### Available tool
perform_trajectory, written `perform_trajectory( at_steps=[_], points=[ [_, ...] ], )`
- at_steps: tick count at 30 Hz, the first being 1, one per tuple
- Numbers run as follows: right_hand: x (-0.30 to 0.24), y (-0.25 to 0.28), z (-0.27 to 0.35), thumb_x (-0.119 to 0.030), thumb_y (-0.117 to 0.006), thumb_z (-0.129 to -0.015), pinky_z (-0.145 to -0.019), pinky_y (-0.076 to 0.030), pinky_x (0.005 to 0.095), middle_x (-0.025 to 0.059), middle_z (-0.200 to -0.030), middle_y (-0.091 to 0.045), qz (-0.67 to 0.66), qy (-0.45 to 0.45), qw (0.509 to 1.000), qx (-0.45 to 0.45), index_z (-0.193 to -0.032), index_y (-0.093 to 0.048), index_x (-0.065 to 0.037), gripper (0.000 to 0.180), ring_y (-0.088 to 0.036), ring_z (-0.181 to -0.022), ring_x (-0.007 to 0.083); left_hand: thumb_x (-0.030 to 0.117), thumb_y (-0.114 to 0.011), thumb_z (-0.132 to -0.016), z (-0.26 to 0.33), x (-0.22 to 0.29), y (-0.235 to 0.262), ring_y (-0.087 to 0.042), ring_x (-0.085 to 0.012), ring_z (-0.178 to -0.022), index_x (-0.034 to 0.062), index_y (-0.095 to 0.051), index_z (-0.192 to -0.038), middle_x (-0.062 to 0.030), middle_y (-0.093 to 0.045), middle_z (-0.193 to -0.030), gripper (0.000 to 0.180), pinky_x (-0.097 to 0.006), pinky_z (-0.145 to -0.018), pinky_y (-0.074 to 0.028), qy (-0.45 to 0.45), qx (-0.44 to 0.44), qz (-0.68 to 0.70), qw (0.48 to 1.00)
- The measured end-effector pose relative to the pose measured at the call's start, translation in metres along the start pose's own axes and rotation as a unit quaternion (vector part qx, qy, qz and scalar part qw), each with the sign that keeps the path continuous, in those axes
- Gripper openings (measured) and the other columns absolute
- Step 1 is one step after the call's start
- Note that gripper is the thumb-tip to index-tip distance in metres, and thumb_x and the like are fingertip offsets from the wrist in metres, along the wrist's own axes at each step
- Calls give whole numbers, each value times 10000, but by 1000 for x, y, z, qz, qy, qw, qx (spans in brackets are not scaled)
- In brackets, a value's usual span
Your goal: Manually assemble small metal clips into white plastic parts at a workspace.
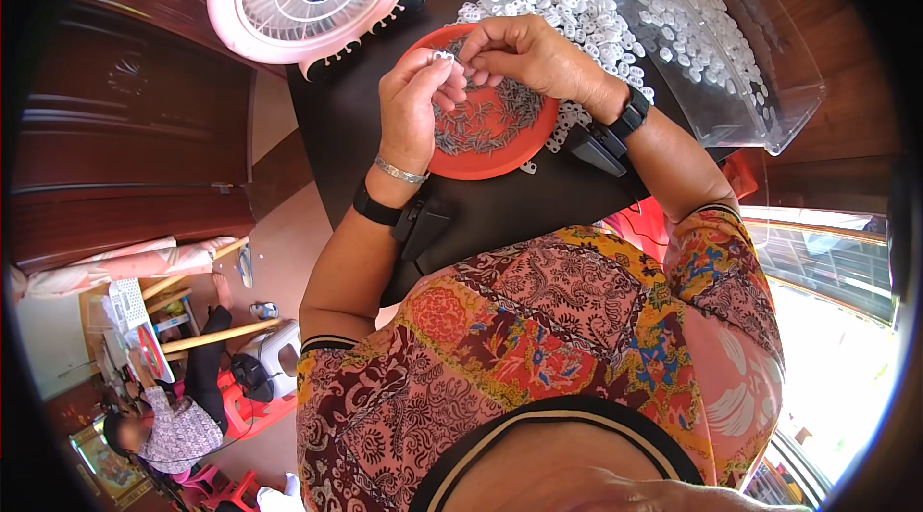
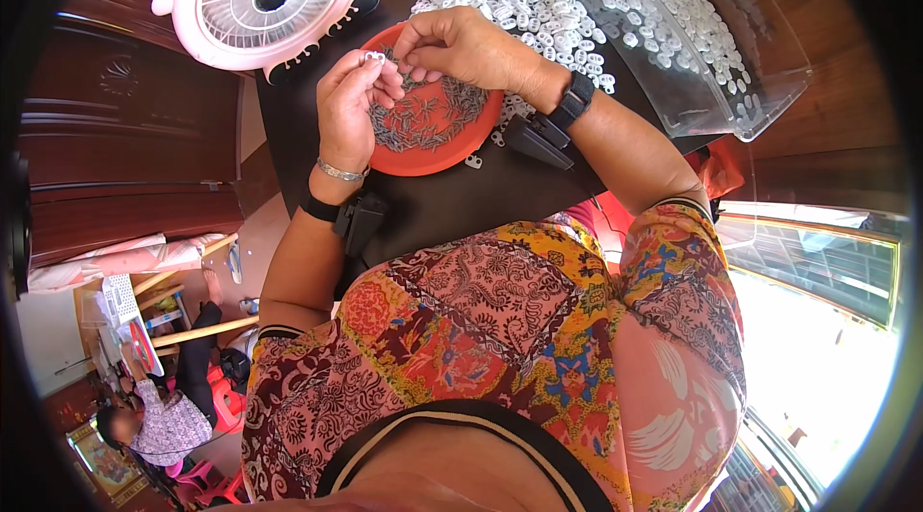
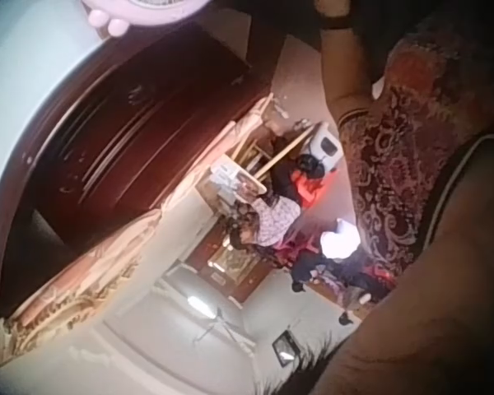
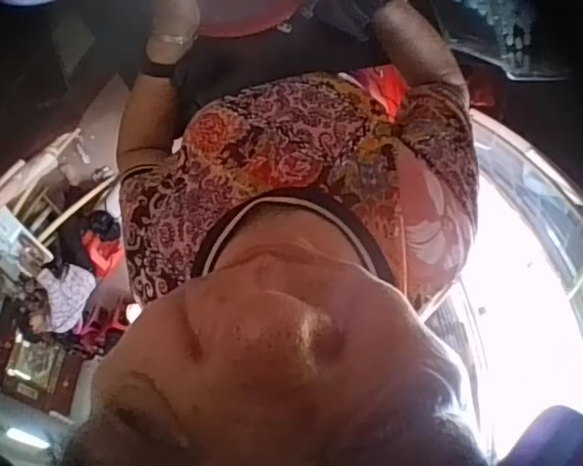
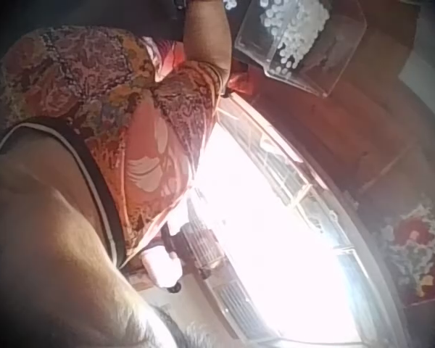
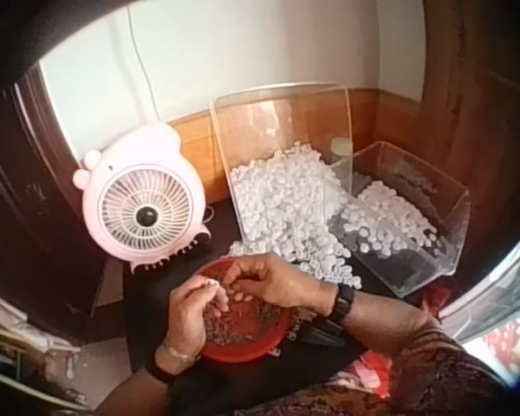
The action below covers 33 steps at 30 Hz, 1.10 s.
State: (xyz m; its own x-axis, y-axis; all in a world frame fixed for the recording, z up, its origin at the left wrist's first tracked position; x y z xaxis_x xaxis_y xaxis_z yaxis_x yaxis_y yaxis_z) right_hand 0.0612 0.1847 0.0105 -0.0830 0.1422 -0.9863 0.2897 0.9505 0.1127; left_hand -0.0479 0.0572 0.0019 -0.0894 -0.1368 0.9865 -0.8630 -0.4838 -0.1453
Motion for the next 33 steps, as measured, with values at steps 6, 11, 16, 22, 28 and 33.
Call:
perform_trajectory(
  at_steps=[6, 11, 16, 22, 28, 33],
  points=[
    [-1, -2, 0, -60, -591, -876, -671, -512, 209, 31, -836, -654, -18, -4, 1000, 1, -981, -625, 3, 126, -616, -752, 79, 160, -491, -892, 0, -1, 0, -569, -122, -626, -5, -608, -820, -64, -609, -748, 214, -209, -565, -423, -3, 2, 1, 1000],
    [1, 2, -1, -82, -601, -878, -658, -510, 205, 34, -830, -655, -38, -22, 999, 3, -969, -621, -7, 119, -621, -743, 82, 160, -491, -893, 0, -1, 0, -571, -123, -629, -3, -607, -820, -65, -611, -753, 212, -211, -565, -424, -2, 1, 0, 1000],
    [7, 4, -4, -89, -598, -880, -658, -512, 206, 34, -825, -652, -52, -12, 999, -2, -946, -614, -5, 108, -621, -740, 81, 164, -536, -872, 0, -1, -1, -575, -123, -598, 1, -626, -802, -62, -624, -727, 199, -222, -539, -426, -6, 6, 15, 1000],
    [12, 6, -5, -92, -611, -859, -668, -510, 233, 29, -805, -650, 21, 44, 998, 41, -918, -627, -3, 107, -625, -736, 99, 156, -492, -891, 0, 1, 0, -578, -128, -625, 0, -603, -824, -71, -620, -754, 203, -217, -564, -430, -13, 7, 1, 1000],
    [-6, 4, 1, -103, -665, -766, -652, -493, 281, 63, -774, -653, 263, 110, 958, 16, -853, -657, -29, 115, -628, -687, 176, 154, -497, -888, -1, -1, 5, -584, -132, -623, 2, -603, -830, -77, -623, -753, 194, -217, -561, -430, -21, 18, 15, 1000],
    [-12, -11, 9, -41, -661, -748, -658, -485, 298, 66, -781, -626, 291, 83, 942, -148, -849, -656, -24, 102, -628, -736, 198, 151, -498, -889, -2, -2, 5, -589, -135, -620, 2, -603, -825, -73, -621, -745, 193, -216, -559, -430, -22, 23, 10, 999]
  ],
)
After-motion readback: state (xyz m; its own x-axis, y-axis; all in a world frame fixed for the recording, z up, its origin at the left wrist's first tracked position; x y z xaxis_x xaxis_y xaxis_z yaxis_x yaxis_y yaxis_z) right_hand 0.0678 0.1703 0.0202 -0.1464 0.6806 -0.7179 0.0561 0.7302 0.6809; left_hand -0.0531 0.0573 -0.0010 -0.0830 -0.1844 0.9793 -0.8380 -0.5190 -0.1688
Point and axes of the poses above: each hand's wrist, its own z-axis away from the middle knuckle, its own y-axis out of the back of the hand, x = y × z, the point moved 3 cm from there along -z, towards the middle knuckle
